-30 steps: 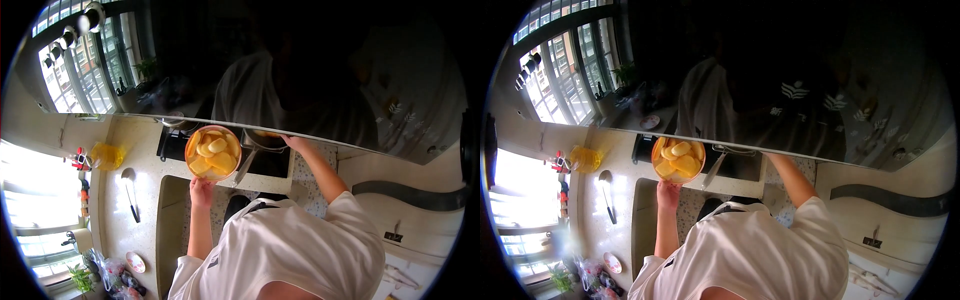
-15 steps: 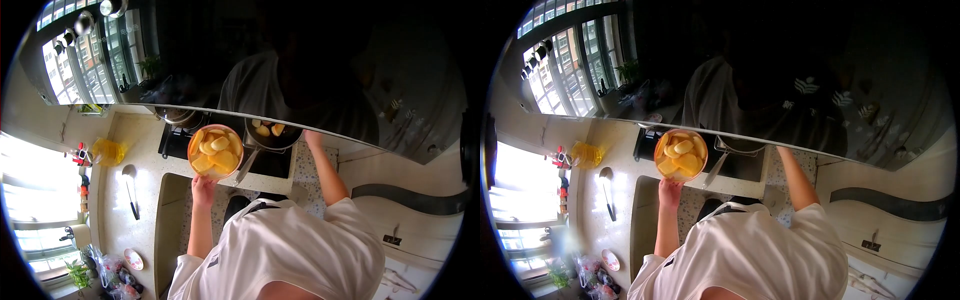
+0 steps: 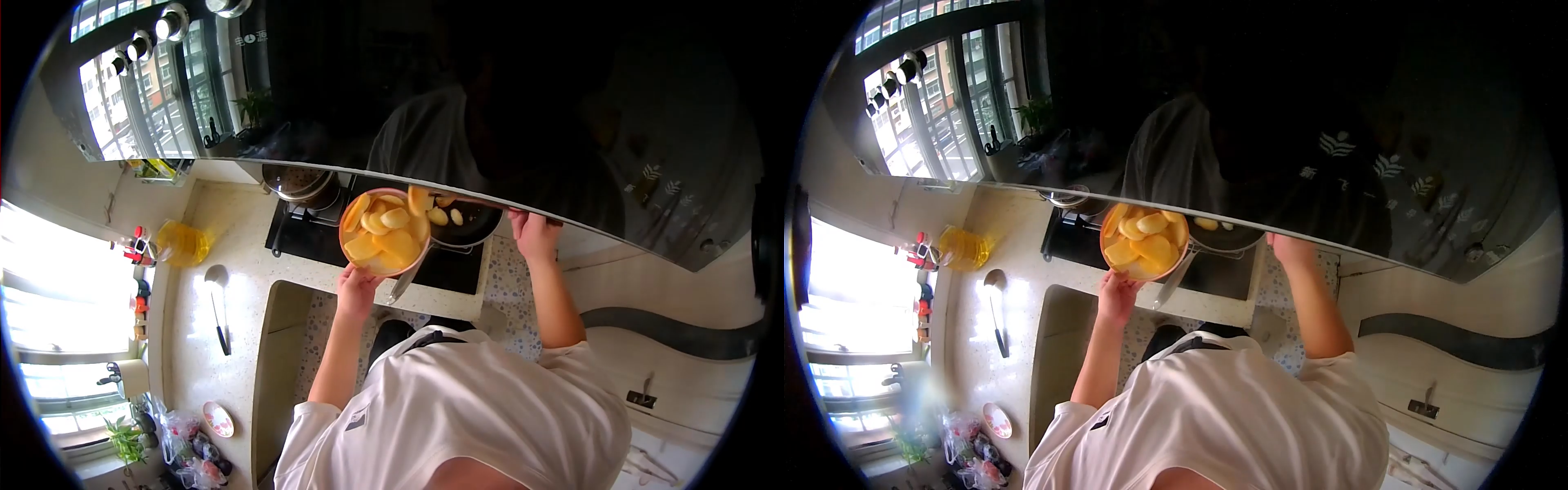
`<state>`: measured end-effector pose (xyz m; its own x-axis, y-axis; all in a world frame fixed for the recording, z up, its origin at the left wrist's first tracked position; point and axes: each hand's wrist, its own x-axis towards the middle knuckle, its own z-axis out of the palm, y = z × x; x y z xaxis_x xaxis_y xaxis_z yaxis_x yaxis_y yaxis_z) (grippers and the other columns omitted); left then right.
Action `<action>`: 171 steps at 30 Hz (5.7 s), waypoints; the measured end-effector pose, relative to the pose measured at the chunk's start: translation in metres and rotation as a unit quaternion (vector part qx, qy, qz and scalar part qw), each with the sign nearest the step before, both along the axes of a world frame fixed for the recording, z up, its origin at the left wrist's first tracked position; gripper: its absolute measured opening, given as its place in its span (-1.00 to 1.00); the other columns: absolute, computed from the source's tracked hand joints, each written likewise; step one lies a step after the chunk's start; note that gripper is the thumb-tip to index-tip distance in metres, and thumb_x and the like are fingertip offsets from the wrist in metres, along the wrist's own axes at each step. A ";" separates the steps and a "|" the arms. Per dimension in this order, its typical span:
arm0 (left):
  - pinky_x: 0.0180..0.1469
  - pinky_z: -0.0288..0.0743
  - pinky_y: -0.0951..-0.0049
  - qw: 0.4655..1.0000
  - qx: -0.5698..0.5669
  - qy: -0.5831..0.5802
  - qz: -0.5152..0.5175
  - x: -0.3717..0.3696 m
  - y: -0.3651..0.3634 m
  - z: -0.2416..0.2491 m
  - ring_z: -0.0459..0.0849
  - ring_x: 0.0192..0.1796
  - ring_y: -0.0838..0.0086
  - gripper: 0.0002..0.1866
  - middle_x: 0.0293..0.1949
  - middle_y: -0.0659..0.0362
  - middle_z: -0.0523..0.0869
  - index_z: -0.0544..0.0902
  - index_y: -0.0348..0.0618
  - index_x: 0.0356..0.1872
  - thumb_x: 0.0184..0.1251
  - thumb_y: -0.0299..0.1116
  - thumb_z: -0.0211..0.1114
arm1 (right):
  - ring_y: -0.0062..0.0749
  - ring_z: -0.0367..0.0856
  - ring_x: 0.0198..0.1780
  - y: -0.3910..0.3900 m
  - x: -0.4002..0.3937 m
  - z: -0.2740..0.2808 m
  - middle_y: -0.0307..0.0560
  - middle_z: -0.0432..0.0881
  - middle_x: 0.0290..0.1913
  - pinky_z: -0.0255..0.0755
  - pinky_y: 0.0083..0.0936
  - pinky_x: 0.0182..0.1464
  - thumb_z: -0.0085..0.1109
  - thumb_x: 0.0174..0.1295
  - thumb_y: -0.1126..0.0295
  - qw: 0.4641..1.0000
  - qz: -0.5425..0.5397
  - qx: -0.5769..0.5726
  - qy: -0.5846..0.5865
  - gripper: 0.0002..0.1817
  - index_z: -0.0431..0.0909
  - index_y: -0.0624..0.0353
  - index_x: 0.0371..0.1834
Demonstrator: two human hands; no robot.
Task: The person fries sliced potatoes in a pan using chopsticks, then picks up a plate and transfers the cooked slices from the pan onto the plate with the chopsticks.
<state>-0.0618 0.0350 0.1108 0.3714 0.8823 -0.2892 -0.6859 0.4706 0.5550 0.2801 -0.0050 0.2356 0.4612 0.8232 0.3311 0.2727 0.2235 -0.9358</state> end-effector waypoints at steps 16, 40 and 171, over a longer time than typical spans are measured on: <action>0.22 0.58 0.17 0.999 -0.003 -0.026 0.019 -0.002 -0.004 -0.008 0.73 0.06 0.21 -0.72 0.05 0.00 0.71 0.56 -0.33 0.09 0.43 -0.44 0.14 | -0.54 0.44 -0.72 -0.010 -0.018 0.006 -0.02 0.61 -0.45 0.28 -0.61 -0.70 -0.08 0.55 0.21 0.983 0.127 0.096 0.095 -0.53 0.63 0.37 -0.38; 0.21 0.60 0.31 0.999 0.000 0.023 0.034 -0.018 -0.009 -0.011 0.74 0.04 0.30 -0.66 0.06 0.01 0.71 0.53 -0.35 0.10 0.31 -0.49 0.06 | -0.46 0.67 -0.51 0.018 0.013 -0.189 -0.11 0.60 -0.51 0.42 -0.58 -0.47 0.19 0.43 0.35 0.977 -0.091 -0.128 -0.147 -0.70 0.58 0.33 -0.45; 0.12 0.64 0.30 0.997 -0.011 0.032 0.069 -0.032 -0.020 -0.016 0.78 -0.05 0.30 -0.72 -0.05 0.03 0.76 0.60 -0.33 0.01 0.34 -0.51 0.08 | -0.15 0.57 -0.51 0.089 -0.029 -0.167 -0.03 0.60 -0.48 0.41 -0.42 -0.45 0.29 0.30 0.40 0.940 0.087 0.012 -0.328 -0.78 0.62 0.27 -0.49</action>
<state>-0.0941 0.0152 0.0951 0.2268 0.9170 -0.3283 -0.7081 0.3866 0.5908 0.2507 0.0842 0.0689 0.0091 0.8561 0.5167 0.7471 0.3376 -0.5726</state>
